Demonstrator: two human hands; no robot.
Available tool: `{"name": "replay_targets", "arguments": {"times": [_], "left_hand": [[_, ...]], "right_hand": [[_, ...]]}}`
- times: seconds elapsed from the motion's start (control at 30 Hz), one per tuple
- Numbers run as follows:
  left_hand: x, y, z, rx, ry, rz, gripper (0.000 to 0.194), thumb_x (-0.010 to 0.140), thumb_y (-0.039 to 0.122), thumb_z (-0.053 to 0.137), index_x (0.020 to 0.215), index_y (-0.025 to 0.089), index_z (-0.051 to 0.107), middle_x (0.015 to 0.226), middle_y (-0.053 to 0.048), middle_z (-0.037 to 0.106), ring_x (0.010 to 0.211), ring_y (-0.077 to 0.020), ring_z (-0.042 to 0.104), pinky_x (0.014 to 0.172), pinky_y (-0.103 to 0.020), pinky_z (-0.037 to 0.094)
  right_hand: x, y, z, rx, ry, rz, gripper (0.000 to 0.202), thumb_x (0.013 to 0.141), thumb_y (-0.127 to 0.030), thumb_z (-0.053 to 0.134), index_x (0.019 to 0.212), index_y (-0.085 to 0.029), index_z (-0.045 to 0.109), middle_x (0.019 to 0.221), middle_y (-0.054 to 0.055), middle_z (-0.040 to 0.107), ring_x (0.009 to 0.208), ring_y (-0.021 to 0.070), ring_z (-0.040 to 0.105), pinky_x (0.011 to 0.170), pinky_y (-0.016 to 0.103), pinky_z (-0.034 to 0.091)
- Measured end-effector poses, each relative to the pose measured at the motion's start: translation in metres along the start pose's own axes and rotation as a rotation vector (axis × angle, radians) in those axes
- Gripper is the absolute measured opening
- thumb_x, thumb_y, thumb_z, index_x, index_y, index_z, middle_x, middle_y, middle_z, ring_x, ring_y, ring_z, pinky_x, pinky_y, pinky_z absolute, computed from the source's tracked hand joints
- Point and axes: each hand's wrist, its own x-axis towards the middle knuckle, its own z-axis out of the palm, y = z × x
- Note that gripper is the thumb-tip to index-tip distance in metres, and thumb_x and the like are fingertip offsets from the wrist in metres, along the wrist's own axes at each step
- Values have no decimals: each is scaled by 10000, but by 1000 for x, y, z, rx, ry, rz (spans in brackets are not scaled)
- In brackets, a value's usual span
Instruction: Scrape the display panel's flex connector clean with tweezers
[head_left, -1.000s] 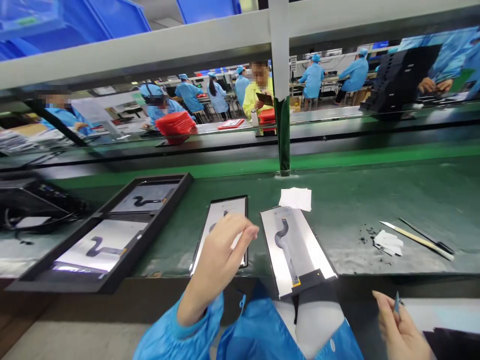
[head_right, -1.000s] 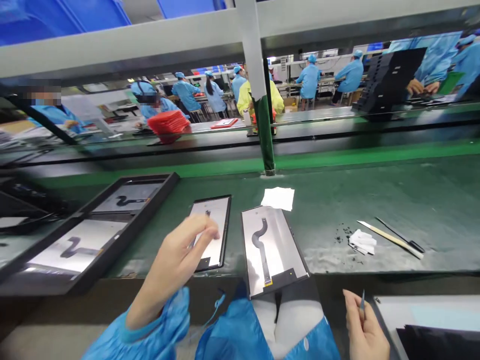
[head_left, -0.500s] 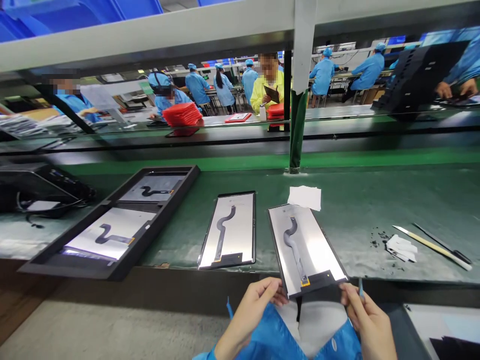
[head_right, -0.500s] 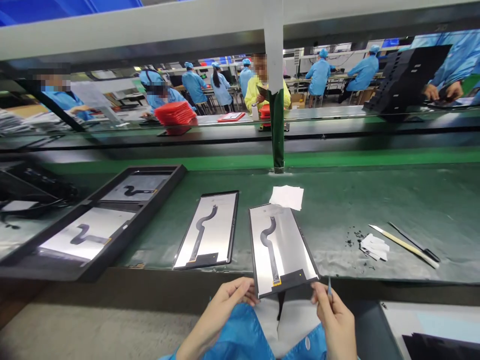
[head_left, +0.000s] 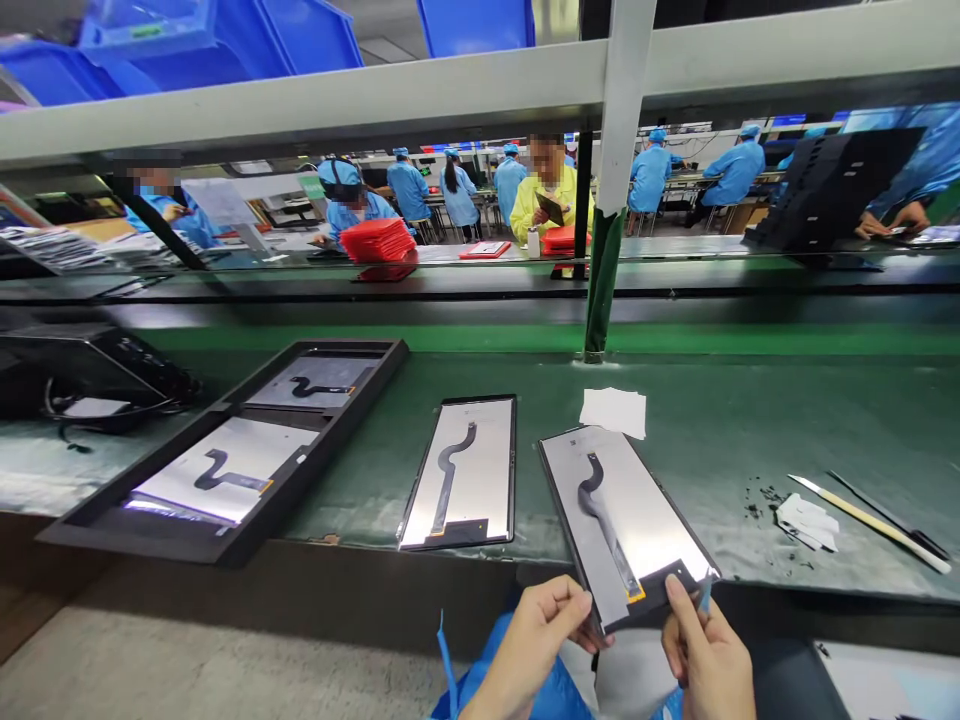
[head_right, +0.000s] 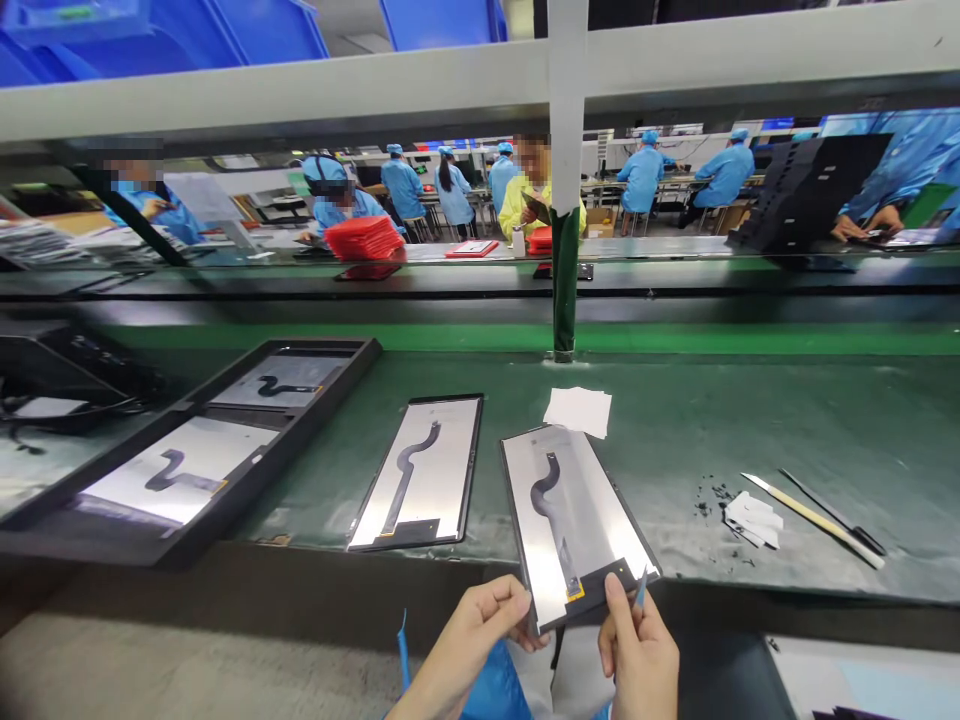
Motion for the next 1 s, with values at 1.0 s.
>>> {"name": "replay_targets", "arguments": {"times": [1.0], "left_hand": [[22, -10, 45, -323, 234, -33, 634, 494, 666, 885, 727, 91, 755, 920, -184, 779, 1021, -395, 721, 915, -454, 594]], "right_hand": [[32, -45, -96, -497, -1, -460, 391, 916, -606, 488, 850, -235, 594, 654, -21, 593, 584, 162, 579, 544, 243, 472]]}}
